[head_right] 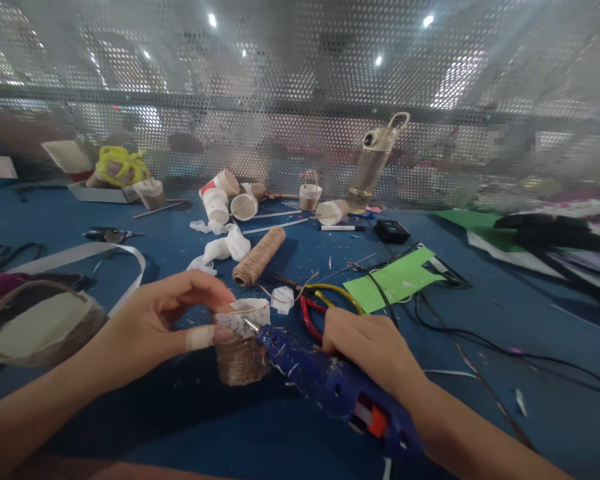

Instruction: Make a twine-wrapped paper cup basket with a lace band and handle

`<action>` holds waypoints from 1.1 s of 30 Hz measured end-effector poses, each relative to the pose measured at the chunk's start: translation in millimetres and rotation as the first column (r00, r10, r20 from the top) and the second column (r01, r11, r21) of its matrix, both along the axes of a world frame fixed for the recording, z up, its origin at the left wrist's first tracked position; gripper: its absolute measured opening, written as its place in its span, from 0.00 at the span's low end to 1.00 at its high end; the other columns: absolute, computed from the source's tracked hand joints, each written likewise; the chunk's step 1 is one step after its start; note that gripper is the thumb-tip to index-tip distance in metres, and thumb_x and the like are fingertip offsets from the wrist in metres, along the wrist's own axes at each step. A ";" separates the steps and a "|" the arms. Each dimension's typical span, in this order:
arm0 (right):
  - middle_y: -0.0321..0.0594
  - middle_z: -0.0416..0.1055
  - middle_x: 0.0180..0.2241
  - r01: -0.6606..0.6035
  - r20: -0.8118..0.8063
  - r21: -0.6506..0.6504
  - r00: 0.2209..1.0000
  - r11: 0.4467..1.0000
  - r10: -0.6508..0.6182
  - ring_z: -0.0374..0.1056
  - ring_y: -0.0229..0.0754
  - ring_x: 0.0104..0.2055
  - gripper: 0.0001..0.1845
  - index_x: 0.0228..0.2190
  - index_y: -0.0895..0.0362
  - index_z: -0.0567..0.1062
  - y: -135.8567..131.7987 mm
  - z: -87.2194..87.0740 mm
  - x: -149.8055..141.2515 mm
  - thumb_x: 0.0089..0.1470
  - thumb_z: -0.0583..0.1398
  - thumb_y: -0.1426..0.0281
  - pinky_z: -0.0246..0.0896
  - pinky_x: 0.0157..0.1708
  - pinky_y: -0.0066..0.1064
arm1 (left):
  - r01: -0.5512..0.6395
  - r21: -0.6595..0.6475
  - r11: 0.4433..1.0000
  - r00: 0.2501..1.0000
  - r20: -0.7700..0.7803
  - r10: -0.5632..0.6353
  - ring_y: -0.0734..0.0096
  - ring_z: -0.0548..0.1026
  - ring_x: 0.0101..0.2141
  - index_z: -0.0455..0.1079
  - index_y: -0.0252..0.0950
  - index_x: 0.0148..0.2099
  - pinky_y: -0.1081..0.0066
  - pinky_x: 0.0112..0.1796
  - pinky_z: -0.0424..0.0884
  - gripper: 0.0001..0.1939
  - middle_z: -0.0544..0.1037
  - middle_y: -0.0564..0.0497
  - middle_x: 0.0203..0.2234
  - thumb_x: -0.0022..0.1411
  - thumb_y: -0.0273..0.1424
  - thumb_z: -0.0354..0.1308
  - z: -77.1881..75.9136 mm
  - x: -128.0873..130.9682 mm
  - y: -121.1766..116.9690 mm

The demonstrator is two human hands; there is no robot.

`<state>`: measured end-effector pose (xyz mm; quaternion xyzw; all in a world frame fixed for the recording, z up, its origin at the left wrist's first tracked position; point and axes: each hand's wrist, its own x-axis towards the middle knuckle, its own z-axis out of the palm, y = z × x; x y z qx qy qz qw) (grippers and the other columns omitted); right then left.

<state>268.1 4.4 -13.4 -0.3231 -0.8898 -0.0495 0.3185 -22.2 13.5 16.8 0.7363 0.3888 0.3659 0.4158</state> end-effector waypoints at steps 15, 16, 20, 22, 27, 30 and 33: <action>0.33 0.64 0.26 -0.144 -0.117 -0.091 0.984 0.985 0.133 0.63 0.38 0.25 0.09 0.32 0.51 0.63 -5.9 6.6 -4.4 0.54 0.58 0.75 0.55 0.25 0.31 | -0.020 0.055 0.998 0.999 -0.031 0.021 0.75 0.78 0.40 0.71 0.44 0.48 0.76 0.44 0.72 0.13 0.82 0.58 0.38 0.61 0.32 0.67 -2.7 -0.3 -1.2; 0.33 0.63 0.26 -0.135 -0.110 -0.090 0.986 0.987 0.124 0.63 0.38 0.25 0.09 0.31 0.51 0.62 -5.5 6.5 -3.9 0.54 0.59 0.75 0.54 0.24 0.31 | -0.020 0.053 0.998 0.999 -0.033 0.022 0.75 0.78 0.40 0.71 0.44 0.48 0.76 0.44 0.72 0.13 0.81 0.58 0.38 0.61 0.33 0.67 -3.0 -0.6 -1.1; 0.34 0.64 0.27 -0.115 -0.122 -0.077 0.987 0.990 0.105 0.62 0.38 0.26 0.09 0.32 0.51 0.63 -6.1 6.5 -1.9 0.54 0.57 0.77 0.53 0.25 0.31 | -0.026 0.055 0.998 0.999 -0.044 0.028 0.73 0.78 0.41 0.71 0.44 0.48 0.74 0.46 0.71 0.14 0.81 0.56 0.38 0.61 0.33 0.67 -2.9 -1.5 -0.8; 0.35 0.64 0.28 -0.137 -0.126 -0.076 0.984 0.988 0.126 0.63 0.39 0.27 0.10 0.33 0.51 0.64 -6.3 6.1 -1.9 0.53 0.58 0.77 0.54 0.26 0.31 | -0.019 0.055 0.998 0.999 -0.048 0.021 0.72 0.78 0.41 0.71 0.43 0.48 0.74 0.45 0.72 0.14 0.81 0.56 0.38 0.61 0.33 0.67 -2.9 -1.5 -0.8; 0.34 0.64 0.27 -0.157 -0.115 -0.102 0.983 0.982 0.145 0.62 0.38 0.26 0.09 0.33 0.52 0.64 -5.1 4.4 -1.2 0.53 0.59 0.76 0.53 0.25 0.31 | -0.008 0.050 0.999 0.999 -0.050 0.011 0.73 0.78 0.42 0.70 0.44 0.49 0.75 0.46 0.71 0.13 0.81 0.56 0.39 0.62 0.32 0.66 -3.1 -1.0 -0.7; 0.34 0.64 0.27 -0.144 -0.127 -0.092 0.983 0.985 0.131 0.63 0.37 0.27 0.08 0.33 0.52 0.64 -5.0 4.0 -1.2 0.53 0.58 0.76 0.54 0.26 0.30 | -0.001 0.042 0.999 0.998 -0.059 0.003 0.73 0.78 0.43 0.70 0.44 0.49 0.75 0.47 0.71 0.14 0.81 0.57 0.40 0.62 0.32 0.66 -2.9 -1.2 -0.9; 0.34 0.65 0.28 -0.154 -0.102 -0.076 0.984 0.985 0.146 0.64 0.38 0.28 0.09 0.33 0.52 0.63 -5.1 3.8 -1.7 0.53 0.59 0.75 0.56 0.27 0.30 | -0.014 0.027 1.000 0.998 -0.057 0.015 0.72 0.78 0.43 0.70 0.44 0.49 0.74 0.47 0.71 0.14 0.81 0.56 0.39 0.61 0.32 0.67 -2.6 -0.8 -1.2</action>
